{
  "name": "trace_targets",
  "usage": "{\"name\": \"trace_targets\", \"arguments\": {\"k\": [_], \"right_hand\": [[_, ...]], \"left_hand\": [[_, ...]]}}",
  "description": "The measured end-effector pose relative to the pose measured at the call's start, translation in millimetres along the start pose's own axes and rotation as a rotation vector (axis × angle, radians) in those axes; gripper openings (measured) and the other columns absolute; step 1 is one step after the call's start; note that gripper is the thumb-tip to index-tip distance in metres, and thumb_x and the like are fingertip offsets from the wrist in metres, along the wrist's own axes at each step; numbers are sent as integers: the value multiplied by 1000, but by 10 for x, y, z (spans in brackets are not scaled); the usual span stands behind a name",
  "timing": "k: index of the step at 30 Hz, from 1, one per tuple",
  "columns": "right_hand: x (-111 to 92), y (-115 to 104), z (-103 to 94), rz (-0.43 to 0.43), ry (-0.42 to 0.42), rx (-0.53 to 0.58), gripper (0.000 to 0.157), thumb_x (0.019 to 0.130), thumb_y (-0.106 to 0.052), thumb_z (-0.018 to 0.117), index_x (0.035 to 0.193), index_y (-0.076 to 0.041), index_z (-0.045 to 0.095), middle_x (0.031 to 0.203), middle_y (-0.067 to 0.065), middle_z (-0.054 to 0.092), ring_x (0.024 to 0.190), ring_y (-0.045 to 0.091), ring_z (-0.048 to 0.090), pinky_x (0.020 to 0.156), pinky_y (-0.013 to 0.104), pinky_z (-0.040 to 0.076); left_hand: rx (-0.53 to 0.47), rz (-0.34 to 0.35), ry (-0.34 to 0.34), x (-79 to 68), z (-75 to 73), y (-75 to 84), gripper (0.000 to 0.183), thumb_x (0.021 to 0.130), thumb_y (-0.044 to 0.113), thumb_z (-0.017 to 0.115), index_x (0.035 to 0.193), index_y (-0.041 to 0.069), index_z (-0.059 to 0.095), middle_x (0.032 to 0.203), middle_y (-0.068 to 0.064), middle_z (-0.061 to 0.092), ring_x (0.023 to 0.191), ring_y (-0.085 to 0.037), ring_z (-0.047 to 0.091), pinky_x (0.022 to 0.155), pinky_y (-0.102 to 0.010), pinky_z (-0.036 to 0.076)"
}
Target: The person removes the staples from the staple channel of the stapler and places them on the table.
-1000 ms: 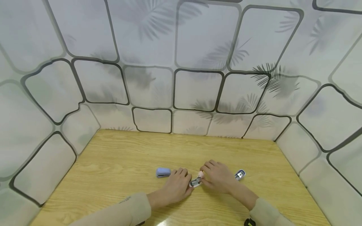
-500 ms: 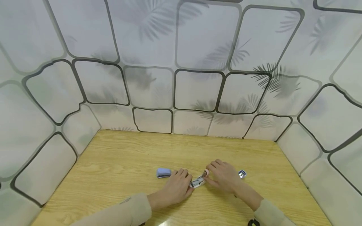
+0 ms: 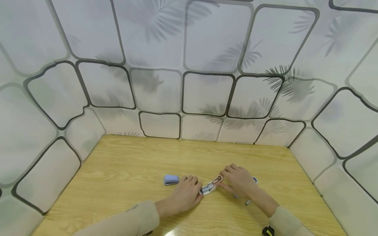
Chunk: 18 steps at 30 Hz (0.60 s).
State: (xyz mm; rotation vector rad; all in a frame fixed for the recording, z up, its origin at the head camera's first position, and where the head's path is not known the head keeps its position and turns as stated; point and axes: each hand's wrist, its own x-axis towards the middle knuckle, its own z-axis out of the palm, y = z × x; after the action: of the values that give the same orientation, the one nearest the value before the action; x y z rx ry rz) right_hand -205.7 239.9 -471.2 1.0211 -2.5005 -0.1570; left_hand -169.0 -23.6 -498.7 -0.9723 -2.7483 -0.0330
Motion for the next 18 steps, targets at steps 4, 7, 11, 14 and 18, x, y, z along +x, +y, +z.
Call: {"name": "trace_targets", "arguments": {"k": [4, 7, 11, 14, 18], "right_hand": [[-1, 46, 34, 1, 2, 2, 44, 90, -57, 76, 109, -18, 75, 98, -2, 73, 91, 17, 68, 74, 32, 61], [-3, 83, 54, 6, 1, -1, 44, 90, -57, 76, 110, -18, 75, 99, -1, 73, 91, 18, 68, 74, 32, 61], [-5, 113, 62, 19, -8, 3, 43, 90, -54, 78, 112, -17, 75, 99, 0, 74, 92, 19, 69, 74, 33, 61], [-9, 125, 72, 27, -15, 0, 43, 91, -52, 78, 113, -16, 75, 99, 1, 74, 92, 20, 69, 73, 34, 61], [-18, 139, 98, 44, -23, 8, 41, 91, -51, 78, 113, -16, 75, 97, 1, 73, 90, 20, 69, 72, 35, 61]], "left_hand": [[16, 0, 1, 35, 10, 17, 28, 99, 48, 69, 103, 20, 70, 101, 4, 68, 94, -13, 63, 88, -31, 54], [38, 1, 1, 80, 32, 29, 31, 99, 51, 69, 104, 21, 71, 101, 5, 68, 94, -12, 63, 88, -30, 54], [51, 1, -8, 131, 64, 37, 34, 100, 54, 66, 110, 21, 71, 103, 5, 69, 96, -11, 63, 87, -29, 53], [35, -5, -24, 156, 62, 47, 36, 101, 53, 65, 114, 20, 70, 105, 5, 69, 97, -12, 63, 88, -29, 53], [8, -11, -41, 179, 49, 49, 35, 101, 52, 65, 113, 20, 69, 106, 4, 69, 98, -12, 63, 88, -30, 53]]}}
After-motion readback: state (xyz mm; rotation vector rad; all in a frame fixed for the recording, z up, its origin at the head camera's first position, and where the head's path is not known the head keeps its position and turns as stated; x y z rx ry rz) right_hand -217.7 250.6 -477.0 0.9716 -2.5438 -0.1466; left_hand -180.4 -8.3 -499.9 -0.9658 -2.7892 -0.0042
